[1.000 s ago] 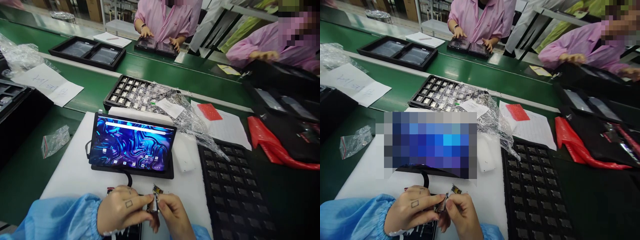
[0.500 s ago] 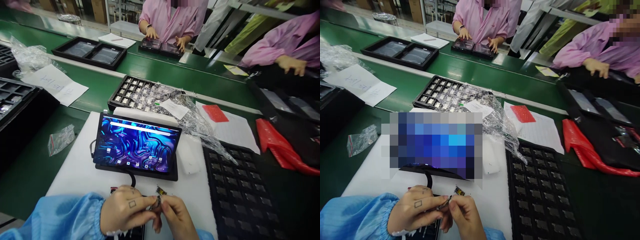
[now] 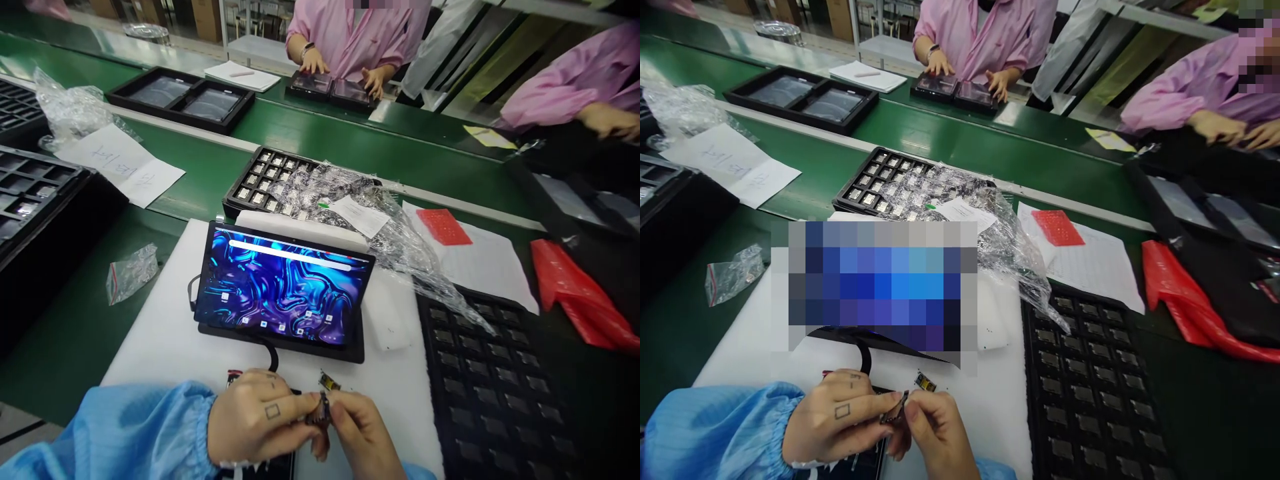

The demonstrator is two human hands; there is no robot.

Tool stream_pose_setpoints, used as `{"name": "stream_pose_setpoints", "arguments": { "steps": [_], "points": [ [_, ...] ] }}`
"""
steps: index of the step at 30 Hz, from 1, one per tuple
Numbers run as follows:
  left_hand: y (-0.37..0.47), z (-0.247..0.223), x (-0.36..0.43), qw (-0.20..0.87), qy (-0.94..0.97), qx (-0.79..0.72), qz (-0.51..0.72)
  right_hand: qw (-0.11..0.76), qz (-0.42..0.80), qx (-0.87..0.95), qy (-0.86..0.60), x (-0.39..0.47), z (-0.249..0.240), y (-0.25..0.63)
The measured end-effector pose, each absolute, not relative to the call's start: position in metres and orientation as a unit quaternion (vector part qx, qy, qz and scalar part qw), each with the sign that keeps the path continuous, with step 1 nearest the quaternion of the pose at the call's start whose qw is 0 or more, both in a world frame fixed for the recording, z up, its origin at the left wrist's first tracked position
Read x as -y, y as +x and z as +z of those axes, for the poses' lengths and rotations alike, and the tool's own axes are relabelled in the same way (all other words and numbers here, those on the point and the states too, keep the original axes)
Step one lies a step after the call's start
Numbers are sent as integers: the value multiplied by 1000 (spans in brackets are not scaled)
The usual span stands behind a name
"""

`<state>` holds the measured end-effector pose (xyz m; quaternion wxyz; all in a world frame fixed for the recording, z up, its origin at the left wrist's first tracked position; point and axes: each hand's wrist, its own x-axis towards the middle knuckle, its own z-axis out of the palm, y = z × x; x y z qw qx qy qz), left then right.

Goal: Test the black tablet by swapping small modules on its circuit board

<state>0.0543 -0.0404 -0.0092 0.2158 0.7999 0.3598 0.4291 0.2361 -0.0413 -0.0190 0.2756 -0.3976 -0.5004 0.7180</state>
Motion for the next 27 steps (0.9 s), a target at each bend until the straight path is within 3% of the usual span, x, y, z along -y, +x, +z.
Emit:
{"name": "stream_pose_setpoints", "arguments": {
  "steps": [22,27],
  "points": [
    [55,-9,39,215,793,-363,439,276,713,476,-435,42,-10,232],
    [53,-10,38,149,826,-340,425,252,697,527,-416,42,-20,239]
  ]
}}
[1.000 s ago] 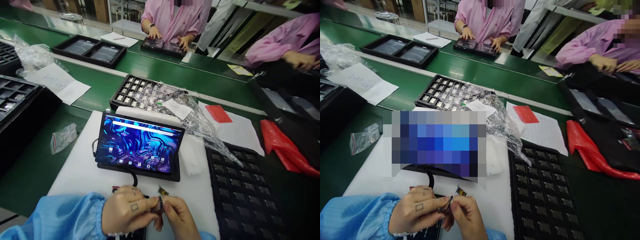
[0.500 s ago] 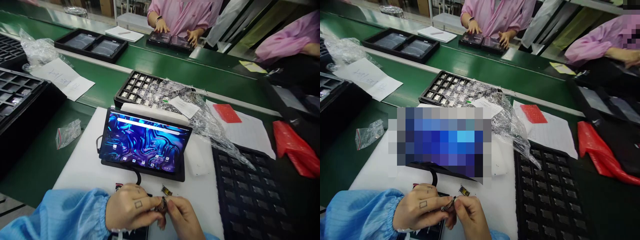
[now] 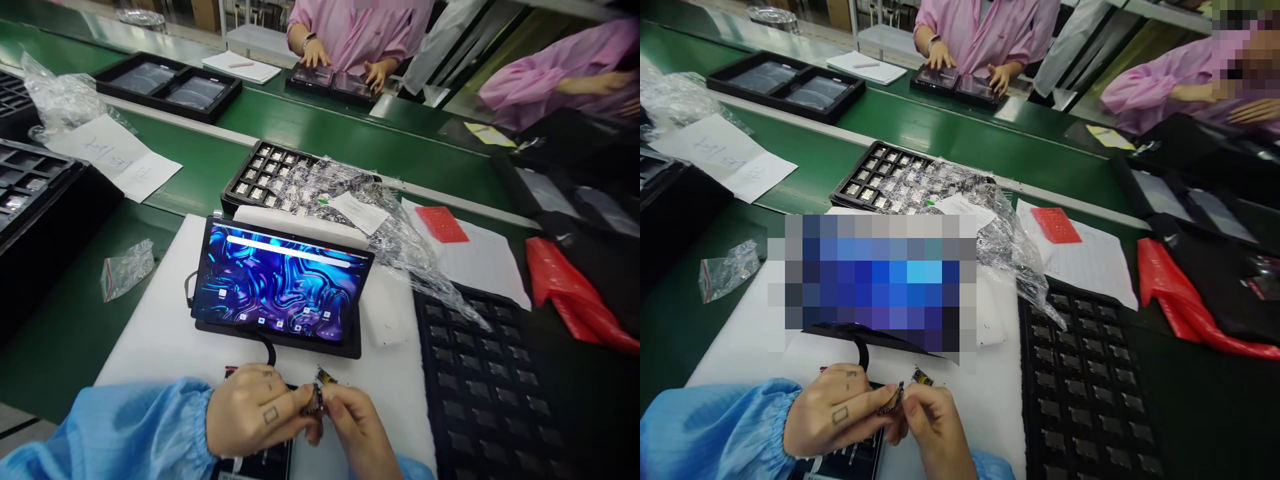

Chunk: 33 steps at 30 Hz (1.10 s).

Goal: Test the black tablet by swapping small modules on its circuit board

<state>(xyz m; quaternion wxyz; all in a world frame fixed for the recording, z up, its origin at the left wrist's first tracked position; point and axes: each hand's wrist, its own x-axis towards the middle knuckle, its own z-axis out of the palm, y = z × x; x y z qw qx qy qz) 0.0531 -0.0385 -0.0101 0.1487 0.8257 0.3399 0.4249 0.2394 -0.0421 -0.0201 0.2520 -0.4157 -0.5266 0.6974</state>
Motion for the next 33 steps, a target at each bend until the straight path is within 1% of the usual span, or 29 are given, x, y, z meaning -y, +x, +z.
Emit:
{"name": "stream_pose_setpoints", "arguments": {
  "steps": [3,6,8,13,23,29,33],
  "points": [
    [52,-12,38,118,850,-304,414,249,654,556,-448,43,-23,240],
    [51,-13,37,111,849,-321,404,246,627,566,-475,42,-18,235],
    [50,-13,36,122,834,-358,401,253,646,557,-457,41,-12,231],
    [50,-12,38,199,780,-410,429,274,679,536,-421,40,-9,231],
    [50,-15,42,175,790,-421,410,325,666,530,-413,41,-16,227],
    [53,-13,36,160,789,-415,424,334,693,529,-358,39,-16,228],
    [53,-14,35,167,784,-387,455,351,702,499,-367,41,-22,226]
  ]
}}
